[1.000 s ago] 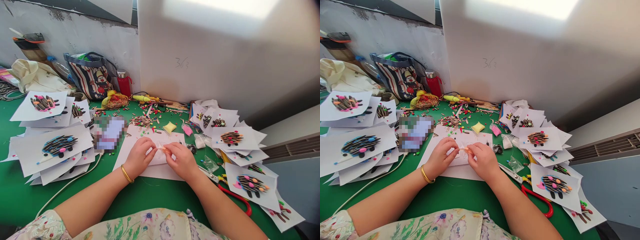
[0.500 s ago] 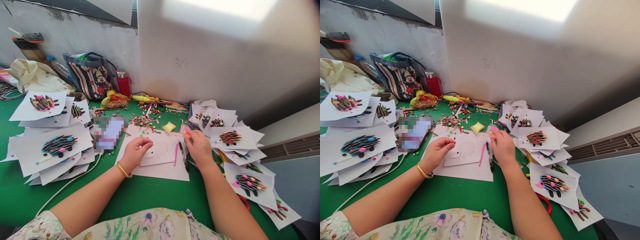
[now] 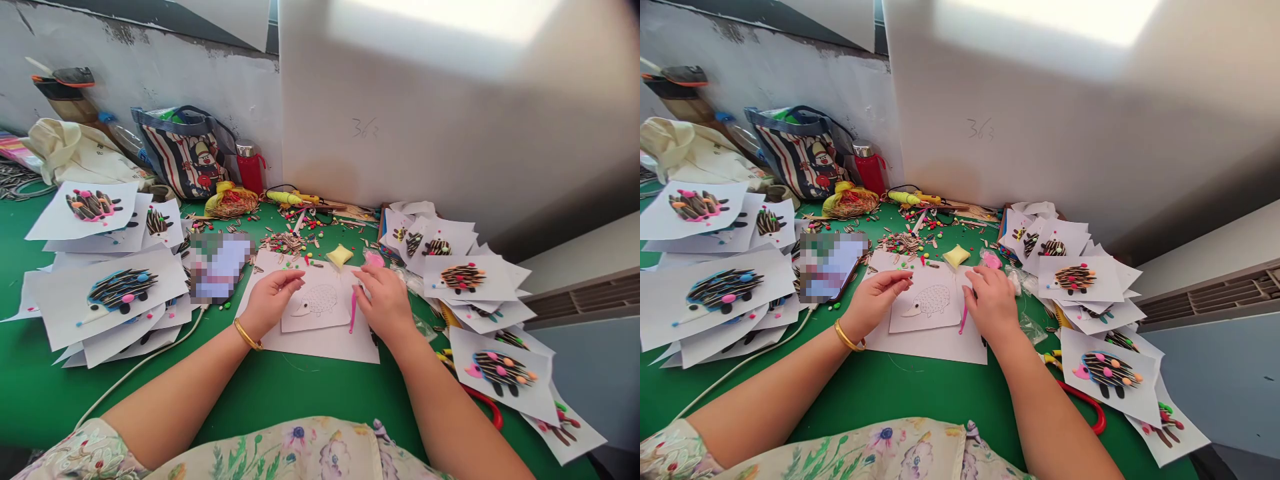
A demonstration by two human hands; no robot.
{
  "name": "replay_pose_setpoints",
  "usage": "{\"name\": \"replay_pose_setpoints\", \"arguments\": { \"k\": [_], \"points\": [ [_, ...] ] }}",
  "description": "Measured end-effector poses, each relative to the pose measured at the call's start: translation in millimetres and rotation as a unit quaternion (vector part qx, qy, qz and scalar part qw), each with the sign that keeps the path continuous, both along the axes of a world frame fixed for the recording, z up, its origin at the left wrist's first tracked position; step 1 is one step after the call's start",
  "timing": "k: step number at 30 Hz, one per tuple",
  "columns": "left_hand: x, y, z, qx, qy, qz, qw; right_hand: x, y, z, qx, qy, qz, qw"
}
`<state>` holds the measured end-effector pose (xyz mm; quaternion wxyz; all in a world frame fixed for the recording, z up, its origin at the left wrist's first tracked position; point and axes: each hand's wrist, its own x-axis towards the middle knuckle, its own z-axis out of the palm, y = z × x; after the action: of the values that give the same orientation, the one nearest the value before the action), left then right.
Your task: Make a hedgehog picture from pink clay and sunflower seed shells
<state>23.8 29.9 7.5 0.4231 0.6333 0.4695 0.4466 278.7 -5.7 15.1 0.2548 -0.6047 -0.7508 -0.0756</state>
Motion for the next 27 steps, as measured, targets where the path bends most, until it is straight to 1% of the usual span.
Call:
{"name": "replay_pose_setpoints", "arguments": {
  "k": [3,5,9,13,17,21,27],
  "points": [
    [-0.4,0.1,2.6,-0.003,0.012,-0.002,1.0,-12.2,-4.8,-0.6,-0.02,0.015,0.041,0.999],
    [-1.3,0.2,4.9,0.01,0.028,0.007,1.0,-18.0,-7.7,-0.8,-0.03,0.021,0.058,0.998],
    [-3.8,0.2,8.5,0.038,0.059,0.007,0.997,-24.1,-11.4,0.2,-0.047,0.029,0.081,0.995],
    [-4.3,0.4,9.6,0.045,0.079,0.006,0.996,-26.6,-13.0,1.4,-0.055,0.032,0.091,0.994],
    [-2.7,1.3,6.6,0.053,0.062,0.013,0.997,-29.0,-13.4,1.7,-0.066,0.032,0.101,0.992],
    [-3.4,2.0,3.9,0.044,0.062,-0.005,0.997,-31.7,-13.5,0.9,-0.097,0.022,0.127,0.987],
    [-3.2,1.0,6.6,0.071,0.066,0.006,0.995,-32.8,-14.3,1.4,-0.145,-0.012,0.159,0.977]
  ]
}}
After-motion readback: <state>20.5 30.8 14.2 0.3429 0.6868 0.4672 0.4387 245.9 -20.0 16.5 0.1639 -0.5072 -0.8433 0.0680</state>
